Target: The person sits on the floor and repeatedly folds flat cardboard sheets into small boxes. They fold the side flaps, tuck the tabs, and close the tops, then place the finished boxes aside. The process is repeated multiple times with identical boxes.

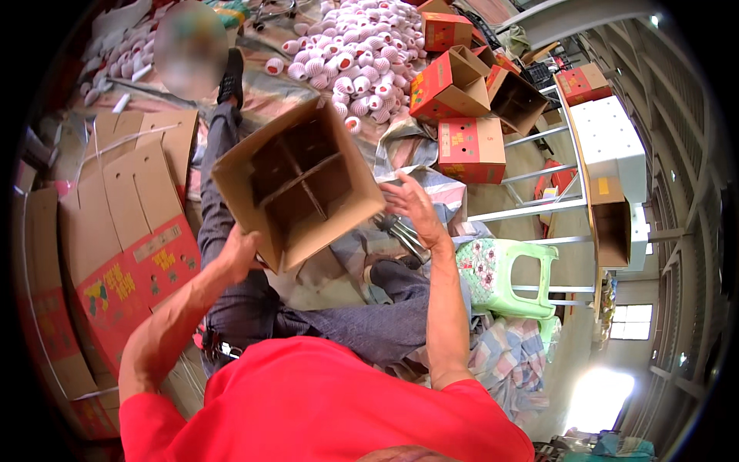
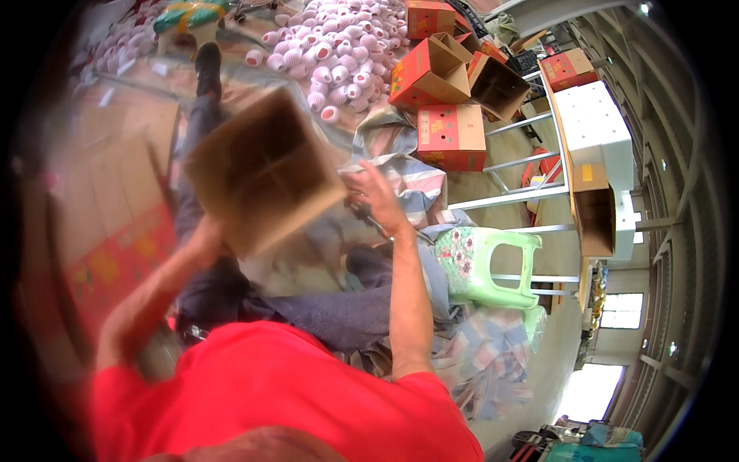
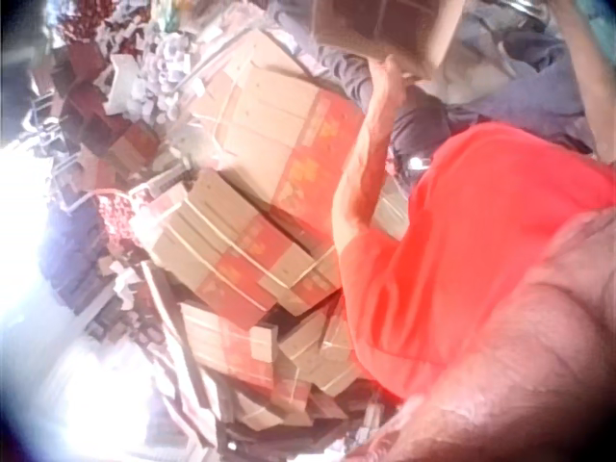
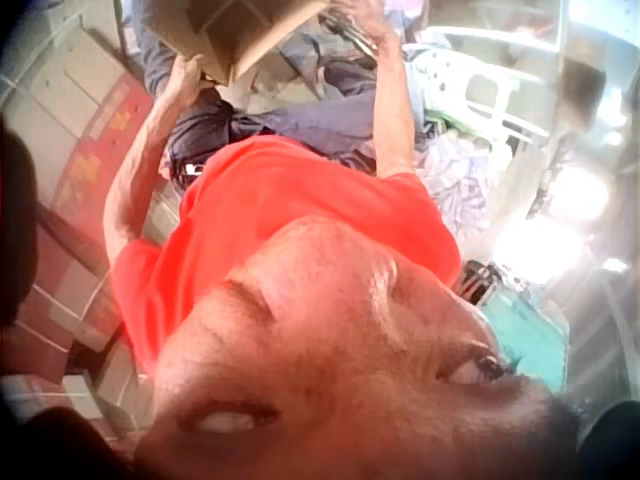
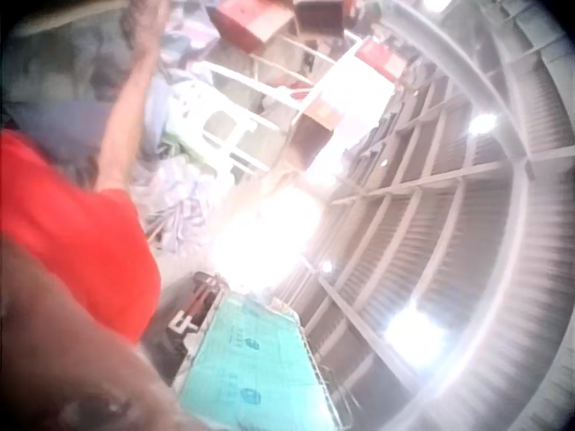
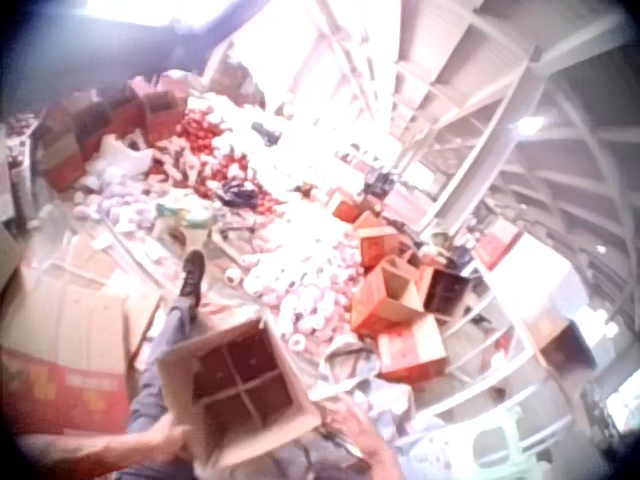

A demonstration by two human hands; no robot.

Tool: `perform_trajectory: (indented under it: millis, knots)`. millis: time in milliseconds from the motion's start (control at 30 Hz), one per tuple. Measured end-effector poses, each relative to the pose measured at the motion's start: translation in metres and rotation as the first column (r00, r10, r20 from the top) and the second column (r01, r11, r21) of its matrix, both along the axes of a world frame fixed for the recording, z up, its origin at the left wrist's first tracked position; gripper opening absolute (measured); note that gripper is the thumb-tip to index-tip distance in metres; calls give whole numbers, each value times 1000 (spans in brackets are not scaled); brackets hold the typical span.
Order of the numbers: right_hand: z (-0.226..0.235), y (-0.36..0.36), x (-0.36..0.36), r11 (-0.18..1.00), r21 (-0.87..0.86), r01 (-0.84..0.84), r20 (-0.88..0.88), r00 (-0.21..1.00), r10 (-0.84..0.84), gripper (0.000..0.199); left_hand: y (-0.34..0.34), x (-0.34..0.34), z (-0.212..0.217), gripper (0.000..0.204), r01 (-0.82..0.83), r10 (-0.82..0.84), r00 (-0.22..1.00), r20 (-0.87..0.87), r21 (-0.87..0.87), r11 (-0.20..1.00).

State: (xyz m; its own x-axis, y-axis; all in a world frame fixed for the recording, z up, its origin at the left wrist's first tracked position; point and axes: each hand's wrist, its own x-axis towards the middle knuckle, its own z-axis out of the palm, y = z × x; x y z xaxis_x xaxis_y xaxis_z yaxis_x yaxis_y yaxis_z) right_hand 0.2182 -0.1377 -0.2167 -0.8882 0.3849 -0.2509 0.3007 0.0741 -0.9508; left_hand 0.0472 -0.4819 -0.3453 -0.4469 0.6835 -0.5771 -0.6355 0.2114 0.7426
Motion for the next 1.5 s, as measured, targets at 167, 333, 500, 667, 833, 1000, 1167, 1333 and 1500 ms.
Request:
perform_trajectory:
  millis: [167,333,500,667,833,1000,1167,1333,1500]
  knots:
    - [-61,60,22,780,356,515,-233,857,-460,60,18,34,19,53,-49,50,974,221,-10,999]
    - [-9,53,22,437,237,868,-625,481,-615,64,67,50,99,42,-113,100,989,106,126,986]
    - [33,55,28,320,41,947,-659,266,-703,63,363,-87,248,61,176,106,933,-343,696,696]
    - [2,50,10,360,641,678,-561,734,-383,45,464,-144,344,75,506,470,504,-725,688,520]
    - [-29,43,27,594,617,515,-349,857,-380,42,352,-54,240,85,602,337,194,-921,383,700]
    - [-23,4,9,811,561,167,-98,986,-135,43,146,-91,-1,73,129,-20,524,-851,56,990]
    - [-51,-16,-38,833,543,-104,72,994,77,46,-164,-146,-198,63,-679,-113,180,-977,-207,704]
    - [-93,3,-29,812,554,-186,213,974,77,47,-305,-72,-210,81,-777,-471,547,-693,-629,23]
    - [-128,2,-51,768,532,-356,358,917,177,47,-382,-2,-215,93,-862,-367,507,-780,-461,-209]
